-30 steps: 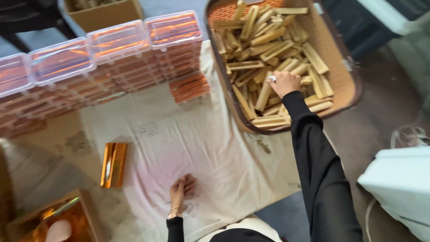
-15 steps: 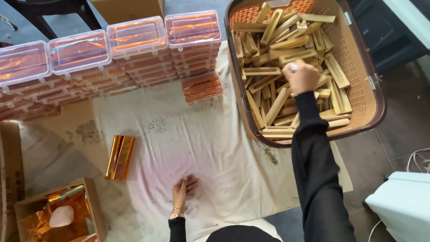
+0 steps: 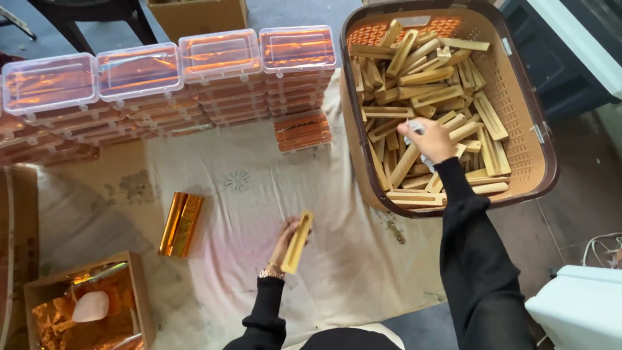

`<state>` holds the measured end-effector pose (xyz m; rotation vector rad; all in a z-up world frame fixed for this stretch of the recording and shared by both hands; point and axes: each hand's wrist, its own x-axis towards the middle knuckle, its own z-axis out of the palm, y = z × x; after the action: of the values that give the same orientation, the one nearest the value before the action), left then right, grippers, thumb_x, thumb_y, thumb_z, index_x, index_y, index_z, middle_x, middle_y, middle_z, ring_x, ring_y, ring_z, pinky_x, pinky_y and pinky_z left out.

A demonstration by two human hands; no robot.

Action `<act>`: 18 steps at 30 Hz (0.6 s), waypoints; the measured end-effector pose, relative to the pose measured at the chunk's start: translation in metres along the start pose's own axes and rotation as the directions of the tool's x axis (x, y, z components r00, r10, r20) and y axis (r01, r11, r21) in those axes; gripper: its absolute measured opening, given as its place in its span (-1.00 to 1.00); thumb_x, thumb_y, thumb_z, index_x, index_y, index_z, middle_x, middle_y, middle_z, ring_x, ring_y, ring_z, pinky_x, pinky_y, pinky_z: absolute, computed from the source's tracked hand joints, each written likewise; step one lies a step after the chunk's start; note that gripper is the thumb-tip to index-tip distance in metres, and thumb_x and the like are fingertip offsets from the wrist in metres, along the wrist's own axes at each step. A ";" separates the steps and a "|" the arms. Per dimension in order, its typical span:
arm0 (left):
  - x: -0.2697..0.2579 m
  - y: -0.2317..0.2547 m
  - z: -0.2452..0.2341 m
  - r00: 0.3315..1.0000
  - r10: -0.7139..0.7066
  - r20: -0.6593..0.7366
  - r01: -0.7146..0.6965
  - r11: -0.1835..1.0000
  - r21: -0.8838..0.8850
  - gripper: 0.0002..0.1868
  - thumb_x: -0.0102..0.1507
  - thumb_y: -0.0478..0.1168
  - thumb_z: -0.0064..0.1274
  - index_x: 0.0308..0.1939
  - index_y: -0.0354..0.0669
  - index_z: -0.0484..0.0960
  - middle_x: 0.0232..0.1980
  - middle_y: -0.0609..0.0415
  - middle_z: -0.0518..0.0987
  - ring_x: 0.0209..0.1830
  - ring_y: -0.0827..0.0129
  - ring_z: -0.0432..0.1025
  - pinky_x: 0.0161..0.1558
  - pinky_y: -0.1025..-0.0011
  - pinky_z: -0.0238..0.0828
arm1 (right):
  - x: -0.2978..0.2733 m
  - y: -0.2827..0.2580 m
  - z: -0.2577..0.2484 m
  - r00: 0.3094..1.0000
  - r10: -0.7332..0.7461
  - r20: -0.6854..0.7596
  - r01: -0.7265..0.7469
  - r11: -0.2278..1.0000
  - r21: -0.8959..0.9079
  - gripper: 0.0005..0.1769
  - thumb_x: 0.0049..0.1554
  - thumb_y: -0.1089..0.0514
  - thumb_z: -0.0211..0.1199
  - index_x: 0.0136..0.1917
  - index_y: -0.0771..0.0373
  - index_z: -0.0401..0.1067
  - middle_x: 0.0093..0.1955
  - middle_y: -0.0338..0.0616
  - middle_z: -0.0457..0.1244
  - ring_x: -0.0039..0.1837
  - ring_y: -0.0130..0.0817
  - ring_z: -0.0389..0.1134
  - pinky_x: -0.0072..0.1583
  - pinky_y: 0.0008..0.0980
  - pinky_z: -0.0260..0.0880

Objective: The person wraps rectangular wooden pieces in foil and places them into orange sleeves by hand.

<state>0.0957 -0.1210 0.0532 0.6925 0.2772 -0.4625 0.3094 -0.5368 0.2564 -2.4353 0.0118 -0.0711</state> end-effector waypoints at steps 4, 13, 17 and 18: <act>-0.036 -0.028 -0.032 0.987 -0.052 -0.152 0.058 0.998 0.037 -0.51 0.34 0.01 0.11 0.27 -0.05 0.38 0.06 -0.02 0.58 -0.02 0.22 0.54 -0.12 0.35 0.57 | 0.024 0.051 0.053 1.000 0.029 0.013 -0.024 0.958 -0.286 -0.36 0.17 -0.46 0.22 0.05 0.13 0.63 -0.15 -0.03 0.43 -0.13 -0.12 0.45 -0.02 -0.11 0.49; -0.117 -0.056 -0.065 0.959 -0.047 -0.280 -0.087 0.889 -0.449 -0.49 0.36 -0.02 0.02 0.40 0.06 0.44 0.04 -0.04 0.60 -0.09 0.35 0.55 -0.23 0.49 0.57 | 0.042 0.076 0.098 0.981 0.193 0.029 -0.101 0.627 -0.772 -0.43 -0.02 -0.34 0.44 -0.06 0.19 0.64 -0.10 0.02 0.45 -0.04 -0.02 0.50 0.00 -0.07 0.51; -0.136 -0.034 -0.049 0.976 0.011 -0.218 -0.122 0.858 -0.500 -0.45 0.39 -0.02 -0.11 0.47 0.06 0.34 0.32 -0.03 0.50 0.17 0.26 0.48 -0.04 0.35 0.57 | 0.028 0.061 0.077 0.953 0.302 -0.001 -0.201 0.631 -0.749 -0.47 -0.01 -0.31 0.45 -0.04 0.17 0.64 -0.09 0.02 0.45 -0.03 -0.02 0.50 0.00 -0.07 0.51; -0.138 -0.031 -0.045 0.978 0.019 -0.207 -0.121 0.861 -0.494 -0.46 0.40 -0.02 -0.16 0.47 0.02 0.32 0.40 -0.05 0.44 0.25 0.22 0.44 0.05 0.28 0.55 | 0.025 0.062 0.071 0.963 0.268 0.027 -0.131 0.554 -0.822 -0.50 0.01 -0.30 0.44 -0.03 0.14 0.66 -0.09 -0.02 0.46 -0.03 -0.05 0.52 0.00 -0.09 0.51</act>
<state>-0.0433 -0.0684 0.0575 0.2285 0.5360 -0.2314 0.3386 -0.5385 0.1634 -3.3590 0.3329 0.2979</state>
